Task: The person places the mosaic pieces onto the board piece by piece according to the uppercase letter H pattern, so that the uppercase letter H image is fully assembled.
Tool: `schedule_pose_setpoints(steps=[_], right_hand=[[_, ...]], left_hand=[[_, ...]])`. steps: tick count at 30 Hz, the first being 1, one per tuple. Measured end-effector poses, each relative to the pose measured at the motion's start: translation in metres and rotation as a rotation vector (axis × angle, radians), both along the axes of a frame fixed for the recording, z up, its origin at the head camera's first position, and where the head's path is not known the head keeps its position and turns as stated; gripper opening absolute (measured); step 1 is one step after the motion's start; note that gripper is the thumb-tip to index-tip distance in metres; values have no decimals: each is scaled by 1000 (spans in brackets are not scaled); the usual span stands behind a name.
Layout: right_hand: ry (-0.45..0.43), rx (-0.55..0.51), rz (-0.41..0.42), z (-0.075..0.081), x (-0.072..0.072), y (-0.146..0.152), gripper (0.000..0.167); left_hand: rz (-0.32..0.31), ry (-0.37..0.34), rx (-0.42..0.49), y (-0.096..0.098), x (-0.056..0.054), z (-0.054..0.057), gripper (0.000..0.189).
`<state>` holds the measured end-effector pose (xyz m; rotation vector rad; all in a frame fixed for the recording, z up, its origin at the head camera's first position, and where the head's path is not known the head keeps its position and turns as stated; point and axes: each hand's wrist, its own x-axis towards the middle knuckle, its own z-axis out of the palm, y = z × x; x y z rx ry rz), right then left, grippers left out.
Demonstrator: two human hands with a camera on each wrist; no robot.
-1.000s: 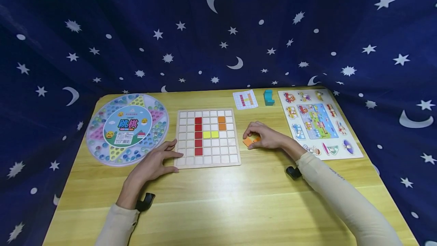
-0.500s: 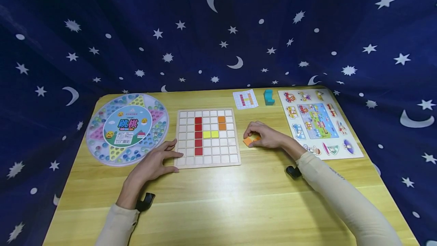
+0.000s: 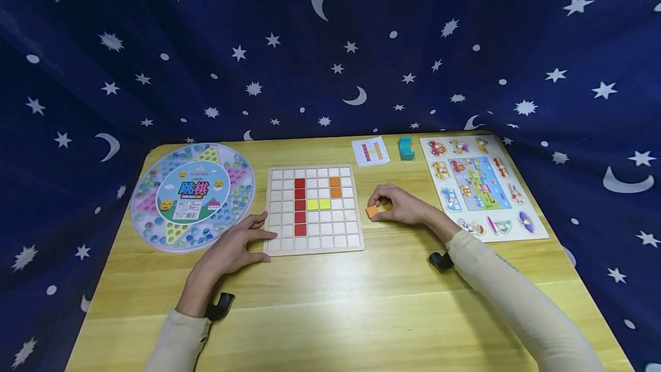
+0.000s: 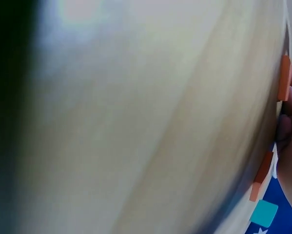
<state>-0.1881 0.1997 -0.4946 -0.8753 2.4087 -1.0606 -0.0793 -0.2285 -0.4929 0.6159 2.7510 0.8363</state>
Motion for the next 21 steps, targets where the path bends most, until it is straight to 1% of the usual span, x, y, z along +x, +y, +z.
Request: schedule_pose_setpoints(steps=[4, 7, 12, 21], right_hand=[[-70, -10, -53, 3, 0, -4, 28], [-88, -19, -73, 4, 0, -7, 30], [-90, -39, -81, 5, 0, -14, 33], [-46, -68, -87, 10, -3, -34, 28]], left_hand=[[0, -6, -5, 0, 0, 1, 48], [4, -16, -10, 1, 0, 1, 48], [5, -24, -14, 1, 0, 1, 47], [3, -16, -8, 0, -1, 1, 48]])
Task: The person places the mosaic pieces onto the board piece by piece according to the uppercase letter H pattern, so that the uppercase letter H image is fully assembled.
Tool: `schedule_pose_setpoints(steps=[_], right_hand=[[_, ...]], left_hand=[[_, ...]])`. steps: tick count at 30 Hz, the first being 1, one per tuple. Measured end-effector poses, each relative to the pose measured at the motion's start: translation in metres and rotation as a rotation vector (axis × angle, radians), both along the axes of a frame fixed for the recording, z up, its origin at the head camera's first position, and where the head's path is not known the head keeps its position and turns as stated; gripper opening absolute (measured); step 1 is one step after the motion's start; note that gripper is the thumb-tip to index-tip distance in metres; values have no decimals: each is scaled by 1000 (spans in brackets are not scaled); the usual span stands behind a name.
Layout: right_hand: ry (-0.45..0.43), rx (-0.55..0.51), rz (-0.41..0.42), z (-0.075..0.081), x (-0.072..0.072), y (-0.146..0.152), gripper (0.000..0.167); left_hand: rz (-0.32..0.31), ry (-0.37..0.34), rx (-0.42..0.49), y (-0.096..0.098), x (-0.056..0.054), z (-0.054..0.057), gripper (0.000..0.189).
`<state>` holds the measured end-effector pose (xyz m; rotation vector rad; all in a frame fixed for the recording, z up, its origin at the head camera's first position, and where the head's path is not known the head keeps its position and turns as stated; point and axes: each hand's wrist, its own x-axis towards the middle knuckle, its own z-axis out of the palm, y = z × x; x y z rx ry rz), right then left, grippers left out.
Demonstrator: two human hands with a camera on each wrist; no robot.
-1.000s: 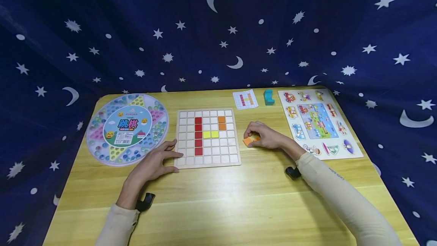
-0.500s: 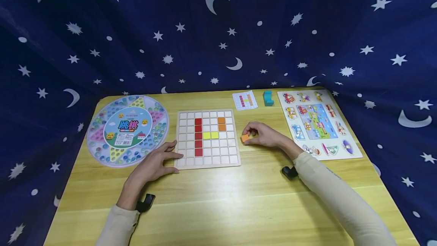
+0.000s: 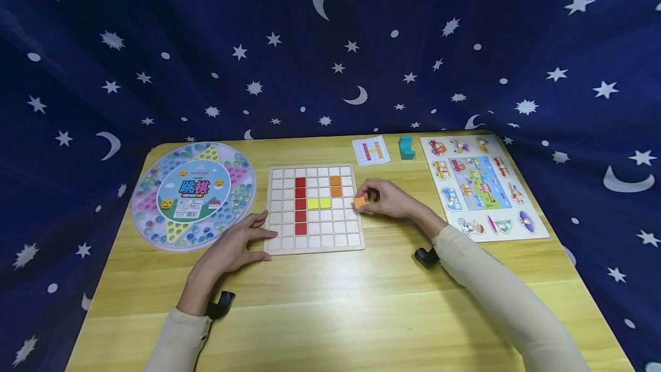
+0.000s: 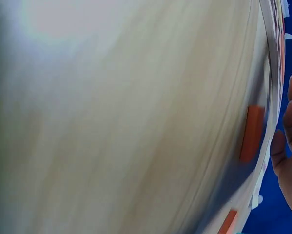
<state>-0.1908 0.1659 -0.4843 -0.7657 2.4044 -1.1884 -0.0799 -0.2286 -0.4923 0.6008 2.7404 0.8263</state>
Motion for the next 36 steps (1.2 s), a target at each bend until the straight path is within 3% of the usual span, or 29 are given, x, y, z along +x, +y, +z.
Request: schedule_pose_setpoints(steps=[11, 24, 36], right_hand=[[-4, -24, -25, -8, 0, -28, 26], [38, 45, -88, -13, 0, -46, 27], [81, 113, -86, -12, -1, -50, 27]], left_hand=[[0, -9, -9, 1, 0, -1, 48], [-3, 6, -2, 2, 1, 0, 48], [-7, 6, -5, 1, 0, 1, 48]])
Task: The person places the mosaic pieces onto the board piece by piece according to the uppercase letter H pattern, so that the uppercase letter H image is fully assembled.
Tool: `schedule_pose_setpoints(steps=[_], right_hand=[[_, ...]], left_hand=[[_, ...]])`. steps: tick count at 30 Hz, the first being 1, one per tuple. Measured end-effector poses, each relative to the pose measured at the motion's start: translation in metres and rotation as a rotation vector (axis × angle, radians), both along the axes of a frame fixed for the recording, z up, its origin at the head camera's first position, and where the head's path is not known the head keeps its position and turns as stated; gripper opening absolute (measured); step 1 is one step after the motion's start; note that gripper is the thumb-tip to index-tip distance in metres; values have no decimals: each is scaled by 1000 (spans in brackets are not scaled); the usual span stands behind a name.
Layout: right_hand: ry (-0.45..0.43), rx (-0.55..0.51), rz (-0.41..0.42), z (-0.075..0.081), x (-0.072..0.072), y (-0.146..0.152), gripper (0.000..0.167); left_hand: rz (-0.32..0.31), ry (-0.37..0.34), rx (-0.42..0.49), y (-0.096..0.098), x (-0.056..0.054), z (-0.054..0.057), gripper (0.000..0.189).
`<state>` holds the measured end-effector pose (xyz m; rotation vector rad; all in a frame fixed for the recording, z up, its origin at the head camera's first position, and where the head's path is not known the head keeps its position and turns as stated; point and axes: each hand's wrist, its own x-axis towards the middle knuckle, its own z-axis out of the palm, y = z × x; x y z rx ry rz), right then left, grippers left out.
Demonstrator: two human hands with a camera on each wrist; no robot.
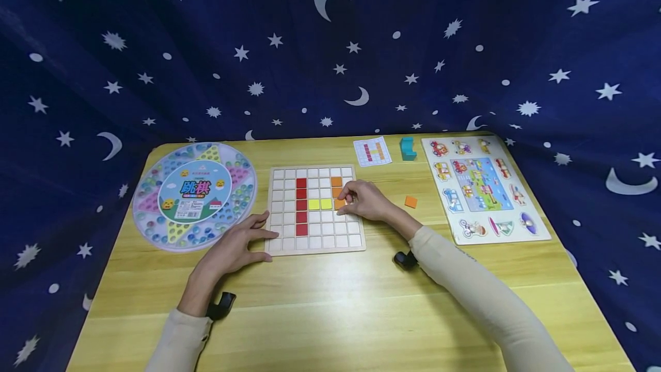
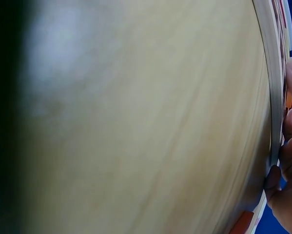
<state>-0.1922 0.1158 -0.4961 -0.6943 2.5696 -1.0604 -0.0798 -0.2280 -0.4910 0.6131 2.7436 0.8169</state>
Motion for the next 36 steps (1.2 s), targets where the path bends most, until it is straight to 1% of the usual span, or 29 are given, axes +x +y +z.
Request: schedule_pose_setpoints(steps=[5, 9, 16, 19, 36], right_hand=[[8, 23, -7, -1, -1, -2, 27], [31, 39, 2, -1, -1, -3, 28], [98, 39, 21, -3, -1, -5, 27], [114, 34, 19, -5, -1, -5, 26], [98, 34, 6, -4, 0, -3, 28]], left_hand=[[0, -1, 1, 0, 0, -1, 48], [1, -3, -3, -1, 0, -1, 47], [2, -10, -3, -1, 0, -1, 48], [1, -10, -4, -1, 0, -1, 48], [8, -8, 7, 0, 0, -2, 47]])
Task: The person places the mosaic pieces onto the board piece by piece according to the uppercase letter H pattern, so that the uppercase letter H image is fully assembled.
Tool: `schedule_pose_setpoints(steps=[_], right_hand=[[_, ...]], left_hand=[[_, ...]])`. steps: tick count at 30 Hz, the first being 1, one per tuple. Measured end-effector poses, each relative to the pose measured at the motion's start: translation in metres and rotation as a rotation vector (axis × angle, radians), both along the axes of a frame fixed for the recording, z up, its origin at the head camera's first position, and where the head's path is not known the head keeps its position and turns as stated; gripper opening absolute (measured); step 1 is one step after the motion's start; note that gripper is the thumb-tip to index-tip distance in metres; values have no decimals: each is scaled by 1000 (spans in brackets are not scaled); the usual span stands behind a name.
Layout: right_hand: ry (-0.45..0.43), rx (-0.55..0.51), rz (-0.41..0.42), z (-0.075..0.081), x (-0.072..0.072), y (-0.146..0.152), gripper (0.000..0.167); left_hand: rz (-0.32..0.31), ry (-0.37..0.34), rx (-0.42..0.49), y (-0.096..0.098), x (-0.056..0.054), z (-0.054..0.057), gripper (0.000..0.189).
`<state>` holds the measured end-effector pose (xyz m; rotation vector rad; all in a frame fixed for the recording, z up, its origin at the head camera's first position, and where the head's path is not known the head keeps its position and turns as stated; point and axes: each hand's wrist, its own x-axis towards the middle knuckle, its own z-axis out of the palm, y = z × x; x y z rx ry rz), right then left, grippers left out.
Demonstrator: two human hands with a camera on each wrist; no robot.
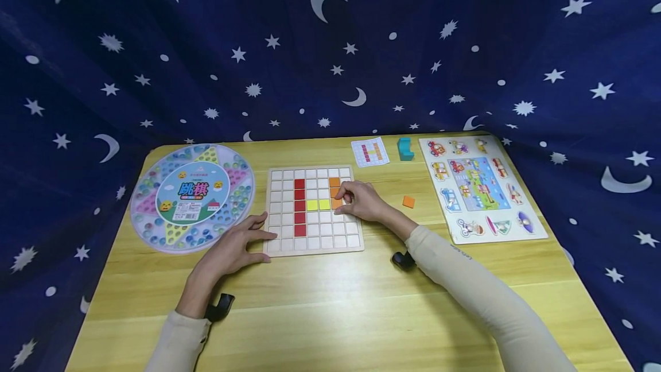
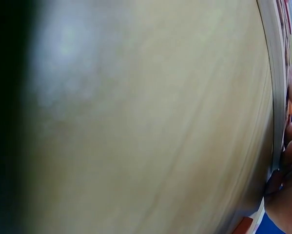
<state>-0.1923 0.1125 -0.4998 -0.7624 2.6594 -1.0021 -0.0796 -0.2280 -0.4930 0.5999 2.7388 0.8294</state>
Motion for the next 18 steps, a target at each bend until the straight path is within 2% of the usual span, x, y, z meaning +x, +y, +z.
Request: schedule_pose_setpoints(steps=[7, 18], right_hand=[[-25, 6, 5, 0, 0, 0, 29], [-7, -20, 35, -2, -1, 2, 29]], left_hand=[[-4, 1, -5, 0, 0, 1, 47], [-7, 3, -6, 0, 0, 1, 47]])
